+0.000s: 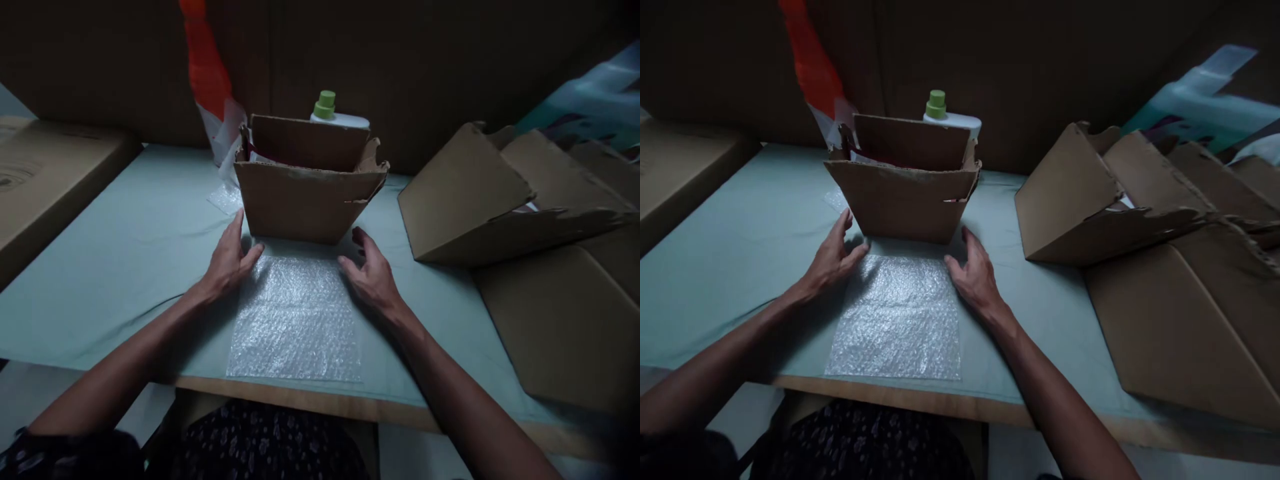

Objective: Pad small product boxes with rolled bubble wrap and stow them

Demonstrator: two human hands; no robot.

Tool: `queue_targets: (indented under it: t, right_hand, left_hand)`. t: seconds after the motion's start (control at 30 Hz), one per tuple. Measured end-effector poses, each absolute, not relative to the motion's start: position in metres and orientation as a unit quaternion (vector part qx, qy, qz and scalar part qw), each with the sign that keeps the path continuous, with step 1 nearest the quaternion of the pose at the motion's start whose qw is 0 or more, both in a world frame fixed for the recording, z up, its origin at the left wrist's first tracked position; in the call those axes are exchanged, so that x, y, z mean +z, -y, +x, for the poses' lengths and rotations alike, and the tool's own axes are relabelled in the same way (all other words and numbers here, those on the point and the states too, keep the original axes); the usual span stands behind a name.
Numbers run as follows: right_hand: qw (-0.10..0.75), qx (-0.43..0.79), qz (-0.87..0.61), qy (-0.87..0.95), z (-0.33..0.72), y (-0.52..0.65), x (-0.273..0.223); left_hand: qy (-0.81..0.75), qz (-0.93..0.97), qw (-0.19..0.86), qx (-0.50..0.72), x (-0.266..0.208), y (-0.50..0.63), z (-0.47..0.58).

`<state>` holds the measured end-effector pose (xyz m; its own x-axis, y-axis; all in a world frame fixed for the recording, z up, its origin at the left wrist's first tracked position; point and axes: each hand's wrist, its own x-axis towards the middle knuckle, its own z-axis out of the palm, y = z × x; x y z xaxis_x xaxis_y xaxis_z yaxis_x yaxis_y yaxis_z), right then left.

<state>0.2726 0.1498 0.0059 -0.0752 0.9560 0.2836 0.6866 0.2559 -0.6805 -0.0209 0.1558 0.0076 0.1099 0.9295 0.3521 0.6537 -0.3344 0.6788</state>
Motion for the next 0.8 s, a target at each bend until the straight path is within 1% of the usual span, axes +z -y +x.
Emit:
queue_targets:
  t: [0.1, 0.2, 0.27, 0.33, 0.4, 0.5, 0.57, 0.63, 0.7, 0.8]
  right_hand:
    - [0.307, 0.153, -0.524, 0.780, 0.270, -0.110, 0.014]
    - [0.197, 0.183, -0.405, 0.874, 0.269, -0.073, 0.020]
    - [0.142, 0.200, -0.355, 0.902, 0.277, -0.050, 0.024]
    - [0.123, 0.202, -0.348, 0.907, 0.290, -0.028, 0.026]
    - [0.116, 0.195, -0.344, 0.911, 0.300, -0.010, 0.026]
    - [0.127, 0.157, -0.352, 0.914, 0.301, 0.009, 0.020]
    - [0.161, 0.125, -0.363, 0.909, 0.293, 0.014, 0.015]
    - [0.208, 0.120, -0.363, 0.900, 0.285, 0.014, 0.013]
    - [0.257, 0.166, -0.372, 0.876, 0.280, 0.010, 0.018]
    - [0.289, 0.318, -0.448, 0.784, 0.280, 0.002, 0.031]
  left_hand:
    - [-0.492, 0.805, 0.135, 0.302, 0.009, -0.107, -0.025]
    - [-0.384, 0.890, 0.182, 0.166, 0.011, -0.057, -0.034]
    - [-0.344, 0.907, 0.218, 0.103, 0.013, -0.033, -0.043]
    - [-0.345, 0.904, 0.235, 0.088, 0.014, -0.019, -0.053]
    - [-0.353, 0.898, 0.242, 0.100, 0.013, -0.013, -0.060]
    - [-0.351, 0.899, 0.231, 0.122, 0.010, -0.009, -0.063]
    - [-0.348, 0.905, 0.210, 0.128, 0.008, -0.008, -0.061]
    - [-0.349, 0.908, 0.191, 0.131, 0.006, -0.006, -0.061]
    - [-0.349, 0.907, 0.187, 0.143, 0.004, -0.004, -0.062]
    - [-0.366, 0.880, 0.216, 0.211, 0.003, -0.006, -0.063]
